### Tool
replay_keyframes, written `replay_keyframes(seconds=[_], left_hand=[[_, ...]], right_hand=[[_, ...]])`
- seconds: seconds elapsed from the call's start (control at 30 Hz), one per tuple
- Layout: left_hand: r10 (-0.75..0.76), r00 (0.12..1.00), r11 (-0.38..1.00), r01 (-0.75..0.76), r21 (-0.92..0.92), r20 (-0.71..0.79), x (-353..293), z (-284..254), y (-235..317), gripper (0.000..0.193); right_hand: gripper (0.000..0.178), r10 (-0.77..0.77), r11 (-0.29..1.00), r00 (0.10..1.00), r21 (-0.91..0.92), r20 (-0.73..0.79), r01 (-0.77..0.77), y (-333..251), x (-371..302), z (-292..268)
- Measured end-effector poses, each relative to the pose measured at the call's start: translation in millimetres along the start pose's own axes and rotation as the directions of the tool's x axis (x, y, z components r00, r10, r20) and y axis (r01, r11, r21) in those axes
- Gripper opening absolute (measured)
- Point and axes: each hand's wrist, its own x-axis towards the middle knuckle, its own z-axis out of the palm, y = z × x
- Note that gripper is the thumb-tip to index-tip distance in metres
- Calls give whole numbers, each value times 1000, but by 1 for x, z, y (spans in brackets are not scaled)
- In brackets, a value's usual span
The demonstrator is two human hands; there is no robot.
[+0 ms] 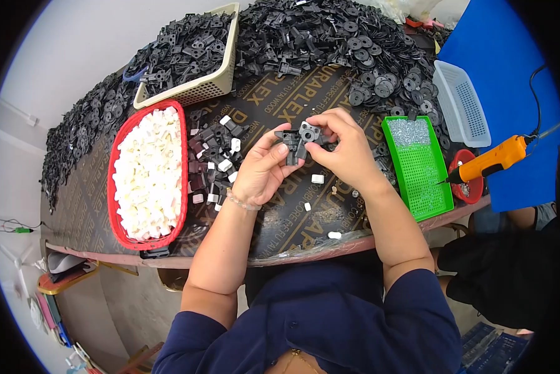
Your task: Manually assembling small black and white plastic components at a factory workbench.
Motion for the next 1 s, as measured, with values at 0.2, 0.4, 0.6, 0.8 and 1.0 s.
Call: replay_keyframes(seconds=[0.2, 0.4, 0.6, 0.8, 1.0], left_hand=[[-46, 999, 991, 44, -129, -9, 2, -9, -2, 38], [-60, 996, 989, 68, -130, 64, 3, -8, -6, 31], [-31, 996, 992, 41, -120, 81, 1, -9, -7, 29], [109, 993, 919, -117, 376, 42, 0, 4, -9, 34], [238, 968, 647, -94, 756, -83, -1, 0, -14, 27]], right_hand=[[42, -76, 980, 995, 177, -59, 86, 13, 3, 4], [40, -148, 985, 987, 95, 58, 143, 9, -1, 5], [40, -178, 984, 982, 11, 64, 178, 10, 0, 3], [35, -112, 994, 992, 17, 60, 111, 15, 1, 6], [24, 179, 944, 952, 230, 250, -238, 24, 4, 0]])
